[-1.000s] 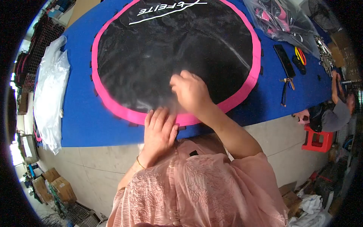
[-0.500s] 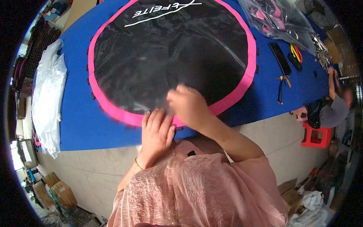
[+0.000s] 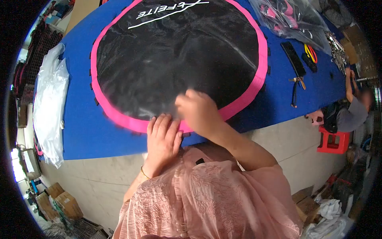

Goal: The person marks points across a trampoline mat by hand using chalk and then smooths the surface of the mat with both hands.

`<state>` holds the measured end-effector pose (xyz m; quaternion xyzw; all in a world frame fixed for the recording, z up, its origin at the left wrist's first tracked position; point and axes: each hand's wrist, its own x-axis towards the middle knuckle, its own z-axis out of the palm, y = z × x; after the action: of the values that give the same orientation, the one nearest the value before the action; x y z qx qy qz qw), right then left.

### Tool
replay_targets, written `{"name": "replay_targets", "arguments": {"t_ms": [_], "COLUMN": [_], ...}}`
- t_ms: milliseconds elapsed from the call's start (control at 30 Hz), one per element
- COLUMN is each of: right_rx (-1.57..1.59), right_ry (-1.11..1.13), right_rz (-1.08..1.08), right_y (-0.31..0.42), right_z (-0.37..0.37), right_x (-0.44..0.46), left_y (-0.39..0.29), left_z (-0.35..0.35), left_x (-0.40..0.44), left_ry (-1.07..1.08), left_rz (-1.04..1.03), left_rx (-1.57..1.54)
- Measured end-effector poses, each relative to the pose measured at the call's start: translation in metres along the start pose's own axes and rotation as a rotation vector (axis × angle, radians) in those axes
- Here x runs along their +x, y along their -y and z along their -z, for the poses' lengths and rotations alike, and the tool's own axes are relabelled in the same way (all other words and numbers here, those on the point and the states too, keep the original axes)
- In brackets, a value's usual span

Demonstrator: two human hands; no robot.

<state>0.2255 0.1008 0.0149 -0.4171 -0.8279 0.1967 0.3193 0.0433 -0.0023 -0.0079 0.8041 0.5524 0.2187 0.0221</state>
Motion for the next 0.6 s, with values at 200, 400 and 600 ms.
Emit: {"name": "replay_targets", "arguments": {"t_ms": [200,400,600], "right_rx": [-0.106,-0.161,-0.084], "right_ry": [0.043,-0.019,0.067], "right_rz": [-0.106,-0.184,-0.177], "right_y": [-0.003,-0.030,-0.015], "right_z": [0.020,0.045,0.030], "right_x": [-0.010,-0.017,-0.022], "left_y": [0.000,0.000,0.000], "left_z": [0.000,0.003,0.002], "left_x": [0.000,0.001,0.001], "left_ry": [-0.010,-0.006,-0.011], "left_rz": [0.001,0.003,-0.008], "left_rx": [-0.011,-0.003,0.012]}}
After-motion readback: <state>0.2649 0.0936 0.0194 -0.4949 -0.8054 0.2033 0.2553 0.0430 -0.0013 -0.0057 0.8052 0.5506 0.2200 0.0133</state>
